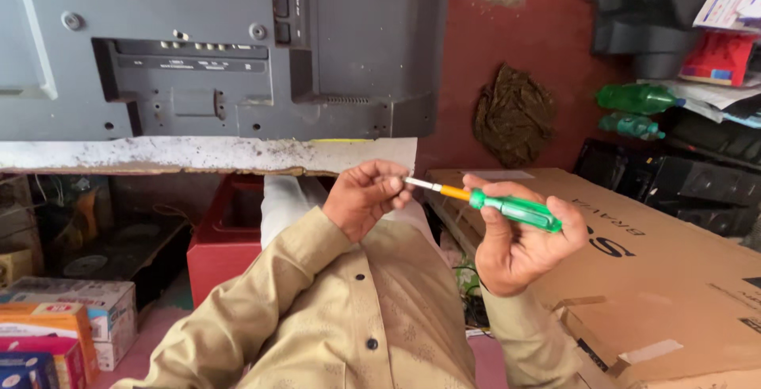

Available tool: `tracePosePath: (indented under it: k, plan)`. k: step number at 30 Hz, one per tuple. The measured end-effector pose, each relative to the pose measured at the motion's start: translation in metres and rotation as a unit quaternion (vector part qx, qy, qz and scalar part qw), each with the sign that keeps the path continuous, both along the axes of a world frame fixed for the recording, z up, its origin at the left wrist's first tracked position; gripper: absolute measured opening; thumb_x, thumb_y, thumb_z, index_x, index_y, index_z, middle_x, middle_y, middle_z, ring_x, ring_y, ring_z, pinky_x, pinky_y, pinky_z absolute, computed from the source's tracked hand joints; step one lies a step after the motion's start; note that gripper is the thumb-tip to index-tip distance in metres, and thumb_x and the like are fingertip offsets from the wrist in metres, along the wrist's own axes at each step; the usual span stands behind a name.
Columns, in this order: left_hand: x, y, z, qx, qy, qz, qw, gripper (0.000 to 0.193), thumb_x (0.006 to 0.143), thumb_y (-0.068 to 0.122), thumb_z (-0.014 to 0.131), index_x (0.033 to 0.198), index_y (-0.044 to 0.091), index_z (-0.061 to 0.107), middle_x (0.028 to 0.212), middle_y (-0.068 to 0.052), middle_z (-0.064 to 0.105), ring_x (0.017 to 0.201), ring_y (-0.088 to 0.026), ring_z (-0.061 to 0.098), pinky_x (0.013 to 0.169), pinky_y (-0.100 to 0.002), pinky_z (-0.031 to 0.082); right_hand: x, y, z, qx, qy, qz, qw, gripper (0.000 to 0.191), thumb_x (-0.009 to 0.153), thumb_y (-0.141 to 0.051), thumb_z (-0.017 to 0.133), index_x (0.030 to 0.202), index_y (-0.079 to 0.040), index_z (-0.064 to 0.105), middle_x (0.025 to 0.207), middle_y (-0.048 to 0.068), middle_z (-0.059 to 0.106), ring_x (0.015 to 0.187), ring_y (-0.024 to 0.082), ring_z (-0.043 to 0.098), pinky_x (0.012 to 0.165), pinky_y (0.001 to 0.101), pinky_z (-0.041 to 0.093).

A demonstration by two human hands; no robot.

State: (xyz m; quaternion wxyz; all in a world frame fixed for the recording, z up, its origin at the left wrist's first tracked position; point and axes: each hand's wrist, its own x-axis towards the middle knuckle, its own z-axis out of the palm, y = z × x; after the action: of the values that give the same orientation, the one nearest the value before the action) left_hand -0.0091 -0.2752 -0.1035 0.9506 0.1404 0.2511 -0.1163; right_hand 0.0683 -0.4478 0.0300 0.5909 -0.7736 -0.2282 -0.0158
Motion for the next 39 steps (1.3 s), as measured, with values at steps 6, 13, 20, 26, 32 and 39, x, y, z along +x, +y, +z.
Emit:
tracePosePath:
  k: [6,13,20,26,32,39]
  plan:
    - [-0.003,0.004,-0.008,0.065,0.056,-0.037,0.996,0.036,0.091,-0.001,0.070,0.126,-0.002,0.057,0.093,-0.015,0.072,0.080,-0.022,0.072,0.070,-0.033,0.062,0.011,0.013,-0.021,0.011,-0.067,0.010,0.998,0.058,0.106,0.005,0.061,0.143,-0.017,0.023,0.117,0.029,0.064,0.097,0.036,0.073,0.092,0.0492,0.068]
    - [-0.040,0.032,-0.030,0.175,0.107,-0.050,0.977,0.031,0.089,-0.003,0.071,0.118,-0.003,0.060,0.092,-0.010,0.070,0.077,-0.019,0.070,0.064,-0.030,0.058,0.027,0.047,-0.046,0.018,-0.098,0.106,0.989,0.054,0.103,0.010,0.059,0.139,-0.015,0.028,0.123,0.028,0.061,0.109,0.041,0.073,0.088,0.0439,0.065]
    - [-0.058,0.044,-0.042,0.171,0.119,-0.032,0.978,0.028,0.090,-0.003,0.072,0.116,-0.002,0.061,0.092,-0.010,0.070,0.077,-0.018,0.070,0.065,-0.030,0.058,0.032,0.066,-0.048,-0.030,-0.138,0.138,0.980,0.053,0.104,0.012,0.061,0.141,-0.012,0.031,0.121,0.023,0.064,0.110,0.038,0.073,0.095,0.0458,0.065]
    - [-0.060,0.048,-0.041,0.162,0.123,-0.020,0.979,0.028,0.090,-0.002,0.071,0.116,-0.002,0.061,0.093,-0.010,0.071,0.078,-0.018,0.070,0.066,-0.030,0.059,0.031,0.071,-0.044,-0.055,-0.154,0.148,0.975,0.054,0.103,0.012,0.061,0.141,-0.011,0.032,0.121,0.024,0.064,0.111,0.039,0.073,0.094,0.0441,0.065]
    - [-0.059,0.052,-0.036,0.164,0.130,-0.014,0.978,0.028,0.090,-0.002,0.071,0.116,-0.003,0.061,0.092,-0.009,0.070,0.077,-0.018,0.070,0.065,-0.029,0.058,0.032,0.076,-0.045,-0.067,-0.167,0.152,0.972,0.054,0.103,0.012,0.062,0.141,-0.011,0.032,0.120,0.022,0.064,0.110,0.038,0.073,0.094,0.0438,0.065]
    - [-0.063,0.051,-0.043,0.168,0.126,-0.001,0.978,0.030,0.088,-0.001,0.073,0.115,-0.003,0.061,0.090,-0.009,0.070,0.076,-0.018,0.070,0.064,-0.029,0.058,0.032,0.076,-0.048,-0.093,-0.183,0.143,0.968,0.056,0.101,0.011,0.067,0.141,-0.011,0.034,0.117,0.023,0.067,0.106,0.036,0.074,0.091,0.0429,0.064]
